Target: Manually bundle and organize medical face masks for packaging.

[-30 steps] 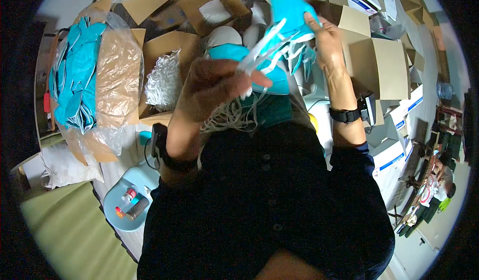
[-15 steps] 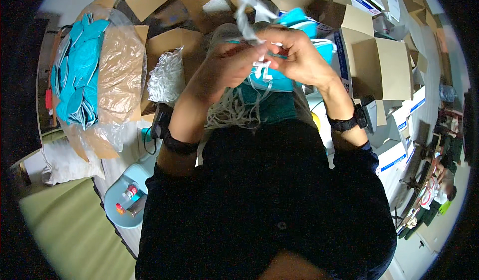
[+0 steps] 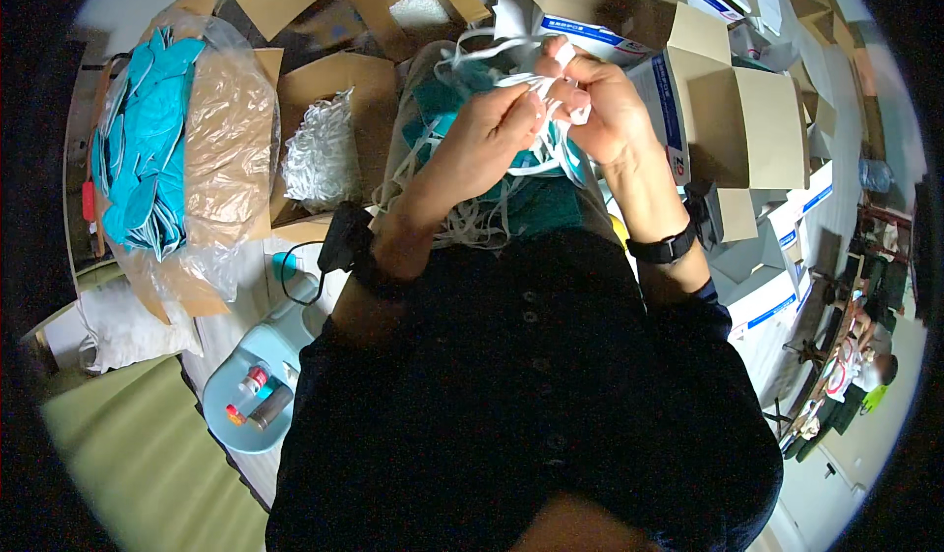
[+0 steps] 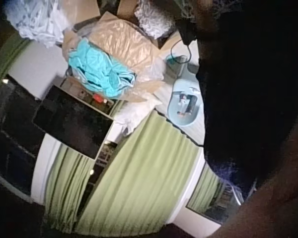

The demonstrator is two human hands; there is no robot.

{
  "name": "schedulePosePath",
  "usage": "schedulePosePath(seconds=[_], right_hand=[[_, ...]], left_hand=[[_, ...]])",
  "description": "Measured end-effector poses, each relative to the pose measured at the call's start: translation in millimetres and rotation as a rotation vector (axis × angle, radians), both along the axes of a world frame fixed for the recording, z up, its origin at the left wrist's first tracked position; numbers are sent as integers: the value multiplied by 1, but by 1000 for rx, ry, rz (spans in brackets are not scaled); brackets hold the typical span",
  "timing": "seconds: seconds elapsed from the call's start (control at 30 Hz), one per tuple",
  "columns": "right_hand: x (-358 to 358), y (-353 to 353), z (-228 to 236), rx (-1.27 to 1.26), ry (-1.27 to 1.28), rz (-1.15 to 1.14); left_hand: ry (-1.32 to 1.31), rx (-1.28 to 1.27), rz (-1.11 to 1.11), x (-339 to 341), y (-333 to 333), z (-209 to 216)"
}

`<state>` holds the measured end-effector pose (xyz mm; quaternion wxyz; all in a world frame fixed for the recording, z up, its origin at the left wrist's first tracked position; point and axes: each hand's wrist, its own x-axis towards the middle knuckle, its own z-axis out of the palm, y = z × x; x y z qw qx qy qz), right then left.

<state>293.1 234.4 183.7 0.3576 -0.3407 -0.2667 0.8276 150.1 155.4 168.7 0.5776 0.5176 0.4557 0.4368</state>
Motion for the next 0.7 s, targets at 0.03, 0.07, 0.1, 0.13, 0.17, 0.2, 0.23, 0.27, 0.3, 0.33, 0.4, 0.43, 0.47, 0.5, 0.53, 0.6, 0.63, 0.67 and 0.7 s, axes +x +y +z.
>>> schedulePosePath(seconds=[0.03,0.07,0.1,0.13,0.17,0.2,0.23,0.27,0.3,0.33,0.4,0.43,0.47,0.5,0.53,0.6,0.63,0.67,0.7], right_hand=[[6,7,-6,-78,162,77],[9,12,-9,-156,325,156],[9,16,0,-158,190,100],[12,28,-4,-169,190,102],[11,32,-5,-171,163,93],[10,37,-4,-168,135,89],[6,41,-2,-167,134,90],[2,44,1,-167,103,51],[-1,47,0,-170,74,10],[-1,53,-4,-172,75,8],[-2,70,-15,-154,40,-57],[3,77,-20,-166,142,11],[6,89,-22,-169,143,9],[13,105,-24,-231,119,-227],[23,118,-27,-296,95,-464],[38,120,-32,-270,269,-311],[17,92,-14,-118,113,-192],[11,73,-5,33,-46,-85],[9,68,-7,101,110,117]], left_hand=[[-24,-12,-4,3,-1,-3],[-47,-24,-7,6,-3,-4],[-31,-17,8,11,-7,1],[-32,-21,3,12,-11,6],[-75,-120,19,13,-14,13],[-119,-213,40,13,-16,17],[-120,-212,41,13,-18,17],[-163,-238,56,12,-21,15],[-203,-268,70,10,-24,14],[-202,-271,68,6,-28,14],[-232,-361,-13,-2,-38,14],[-231,-364,-14,1,-47,16],[-134,-341,91,7,-60,18],[-43,-316,189,12,-70,18],[-43,-321,182,14,-79,17],[16,-257,82,9,-84,10],[-189,-469,93,5,-86,7],[-201,-477,96,8,-85,7],[-205,-415,120,7,-79,9]])
